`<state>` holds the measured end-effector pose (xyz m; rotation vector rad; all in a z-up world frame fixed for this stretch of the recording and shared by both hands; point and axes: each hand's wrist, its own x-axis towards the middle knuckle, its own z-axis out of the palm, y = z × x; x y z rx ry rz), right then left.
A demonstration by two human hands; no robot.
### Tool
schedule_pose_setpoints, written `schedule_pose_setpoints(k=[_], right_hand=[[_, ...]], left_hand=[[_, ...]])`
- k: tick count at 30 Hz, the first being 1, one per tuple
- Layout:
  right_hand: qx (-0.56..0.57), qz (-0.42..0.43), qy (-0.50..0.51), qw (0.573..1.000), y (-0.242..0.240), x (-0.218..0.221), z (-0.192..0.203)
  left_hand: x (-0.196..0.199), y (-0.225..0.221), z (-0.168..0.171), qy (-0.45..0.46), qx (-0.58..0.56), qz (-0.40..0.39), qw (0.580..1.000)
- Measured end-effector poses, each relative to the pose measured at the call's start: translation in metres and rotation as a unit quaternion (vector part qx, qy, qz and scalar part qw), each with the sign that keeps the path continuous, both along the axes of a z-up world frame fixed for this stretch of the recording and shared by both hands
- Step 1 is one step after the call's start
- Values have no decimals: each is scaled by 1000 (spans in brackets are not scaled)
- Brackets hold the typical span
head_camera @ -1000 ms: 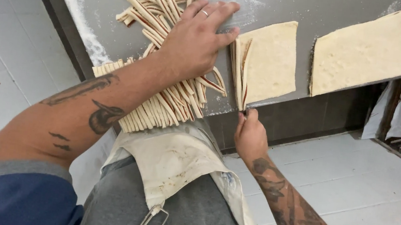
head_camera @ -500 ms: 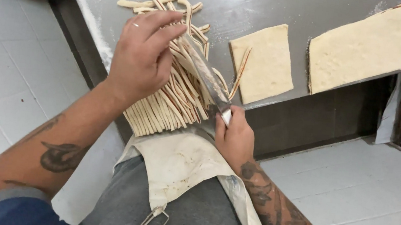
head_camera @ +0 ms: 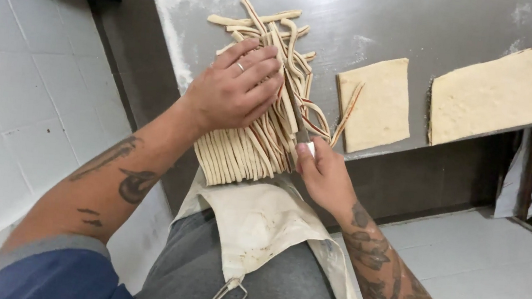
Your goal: Cutting a sheet of dough into thin strips using a knife and organizing them on a work surface.
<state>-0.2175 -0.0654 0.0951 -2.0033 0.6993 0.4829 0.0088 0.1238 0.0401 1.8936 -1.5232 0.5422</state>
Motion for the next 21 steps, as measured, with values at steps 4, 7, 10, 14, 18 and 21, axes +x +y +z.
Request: schedule_pose_setpoints(k=[4,7,10,14,18,21], right_hand=[[-51,24,22,998,10,13,10],[-90,68,20,993,8,12,6],[-84,56,29,995,11,19,11],[-82,15,9,996,18,16,14],[-78,14,-19,997,18,22,15],[-77,34,-26,996,19,18,9]], left_hand=[[7,14,-11,-3,3,16,1000],[7,17,-8,13,-12,17,1000],[11,23,-21,0,-16,41,999],[4,31,-29,17,0,46,999],[-2,19,-25,35,-38,35,998],[-2,11,-32,35,-31,32,998]])
